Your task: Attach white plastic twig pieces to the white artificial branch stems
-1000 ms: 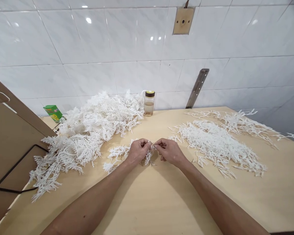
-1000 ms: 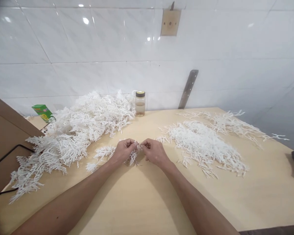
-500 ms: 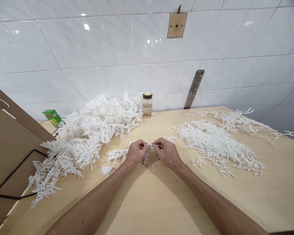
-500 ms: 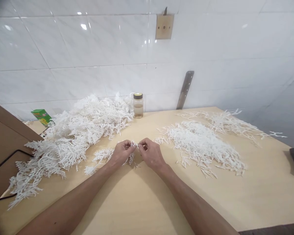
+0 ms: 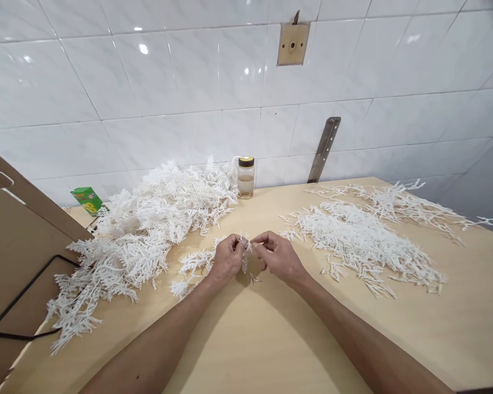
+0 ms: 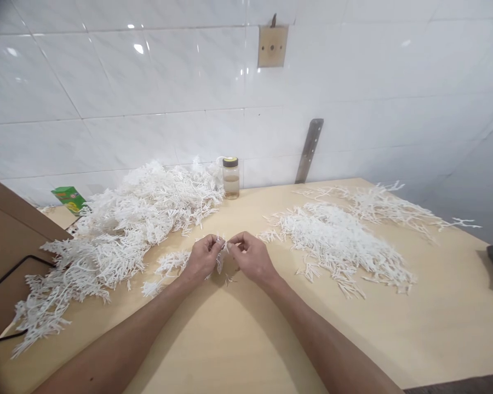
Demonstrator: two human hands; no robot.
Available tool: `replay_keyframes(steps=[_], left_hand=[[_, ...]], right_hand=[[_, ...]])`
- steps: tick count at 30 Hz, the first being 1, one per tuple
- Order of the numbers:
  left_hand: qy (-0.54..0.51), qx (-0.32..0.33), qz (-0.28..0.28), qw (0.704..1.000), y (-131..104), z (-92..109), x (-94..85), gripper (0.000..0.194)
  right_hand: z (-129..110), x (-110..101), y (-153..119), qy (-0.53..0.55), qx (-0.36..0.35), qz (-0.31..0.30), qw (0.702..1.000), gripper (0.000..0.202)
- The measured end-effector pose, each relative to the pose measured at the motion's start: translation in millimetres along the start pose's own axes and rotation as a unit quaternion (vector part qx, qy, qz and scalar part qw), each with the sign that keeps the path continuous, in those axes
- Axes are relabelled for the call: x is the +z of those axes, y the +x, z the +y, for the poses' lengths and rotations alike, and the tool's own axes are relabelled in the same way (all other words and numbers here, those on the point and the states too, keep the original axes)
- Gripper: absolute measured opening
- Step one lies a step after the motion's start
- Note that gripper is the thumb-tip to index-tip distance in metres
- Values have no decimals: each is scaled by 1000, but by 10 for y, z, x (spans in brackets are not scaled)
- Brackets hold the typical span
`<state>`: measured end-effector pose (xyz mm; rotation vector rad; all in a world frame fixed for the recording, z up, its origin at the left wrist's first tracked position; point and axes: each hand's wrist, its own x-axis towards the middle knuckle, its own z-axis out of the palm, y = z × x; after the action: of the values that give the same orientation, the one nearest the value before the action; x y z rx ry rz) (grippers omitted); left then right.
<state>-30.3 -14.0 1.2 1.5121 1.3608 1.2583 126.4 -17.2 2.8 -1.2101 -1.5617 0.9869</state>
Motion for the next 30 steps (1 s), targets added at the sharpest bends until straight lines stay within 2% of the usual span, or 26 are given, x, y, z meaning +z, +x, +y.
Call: replay_keyframes(steps=[3, 5, 8, 13, 21, 25, 30], left_hand=[[13, -4, -16, 1000, -17, -6, 13, 27], [20, 2, -18, 1000, -30, 0, 20, 28], [45, 40, -3, 998, -44, 15, 20, 27], [119, 69, -4, 990, -71, 25, 10, 24], [136, 55, 2, 989, -82, 30, 11, 22], [142, 57, -3, 988, -83, 19, 27, 21], [248, 96, -4, 964, -111, 0, 48, 13]], right_hand=[[-37, -77, 22, 39, 82, -6, 996, 28], [-46, -97, 25, 32, 102, -33, 994, 29], [-44, -83, 21, 8, 95, -57, 994, 29], [-35, -61, 17, -11, 100, -43, 994, 26], [-26, -18, 4, 19, 98, -45, 994, 25], [5, 13, 0, 36, 94, -54, 993, 17], [34, 80, -9, -46, 85, -43, 994, 8]])
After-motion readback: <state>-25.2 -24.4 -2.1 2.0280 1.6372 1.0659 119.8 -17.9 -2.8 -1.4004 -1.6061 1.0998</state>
